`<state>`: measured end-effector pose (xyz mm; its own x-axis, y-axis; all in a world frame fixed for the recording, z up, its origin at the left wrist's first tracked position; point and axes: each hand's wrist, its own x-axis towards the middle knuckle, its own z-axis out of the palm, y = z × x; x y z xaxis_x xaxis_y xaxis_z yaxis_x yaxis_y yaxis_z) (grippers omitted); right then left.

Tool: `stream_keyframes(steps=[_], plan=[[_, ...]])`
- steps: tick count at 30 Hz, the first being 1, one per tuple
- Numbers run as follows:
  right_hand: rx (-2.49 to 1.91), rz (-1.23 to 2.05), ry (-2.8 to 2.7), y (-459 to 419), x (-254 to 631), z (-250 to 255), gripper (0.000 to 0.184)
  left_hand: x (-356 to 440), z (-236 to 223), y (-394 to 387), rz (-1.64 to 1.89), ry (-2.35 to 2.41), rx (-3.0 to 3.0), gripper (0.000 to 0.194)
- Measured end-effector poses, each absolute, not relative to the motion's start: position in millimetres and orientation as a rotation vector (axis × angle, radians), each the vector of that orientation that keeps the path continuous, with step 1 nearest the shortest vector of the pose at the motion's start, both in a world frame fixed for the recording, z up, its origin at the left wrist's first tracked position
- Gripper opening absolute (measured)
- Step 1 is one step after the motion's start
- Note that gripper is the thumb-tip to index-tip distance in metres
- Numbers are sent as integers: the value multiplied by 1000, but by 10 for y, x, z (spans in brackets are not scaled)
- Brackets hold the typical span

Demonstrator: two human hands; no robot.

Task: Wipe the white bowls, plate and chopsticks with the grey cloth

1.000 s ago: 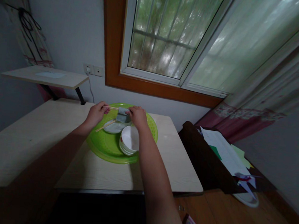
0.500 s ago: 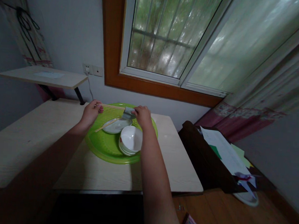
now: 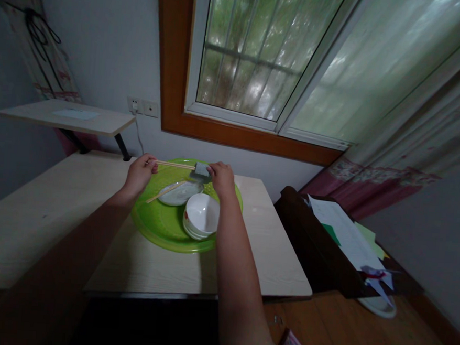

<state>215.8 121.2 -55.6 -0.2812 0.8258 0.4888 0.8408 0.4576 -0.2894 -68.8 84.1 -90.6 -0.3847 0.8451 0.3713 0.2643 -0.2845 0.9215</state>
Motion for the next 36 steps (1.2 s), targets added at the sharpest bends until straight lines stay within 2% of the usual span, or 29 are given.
stream_keyframes(steps=[4, 15, 28, 32, 36], plan=[[-1475, -119, -2039, 1190, 2175, -530, 31, -689, -912, 845, 1690, 1523, 1396, 11], [-1118, 16, -2390, 1109, 1935, -546, 26, -617, -827, 790, 1556, 1495, 1444, 11], [-943, 169, -2448, 930, 1634, -528, 21, -488, -778, 706, 1295, 1325, 1680, 14], [-937, 151, -2456, 923, 1592, -527, 21, -485, -774, 701, 1313, 1340, 1675, 14], [-1033, 110, -2444, 994, 1698, -534, 20, -521, -746, 709, 1482, 1385, 1510, 13]])
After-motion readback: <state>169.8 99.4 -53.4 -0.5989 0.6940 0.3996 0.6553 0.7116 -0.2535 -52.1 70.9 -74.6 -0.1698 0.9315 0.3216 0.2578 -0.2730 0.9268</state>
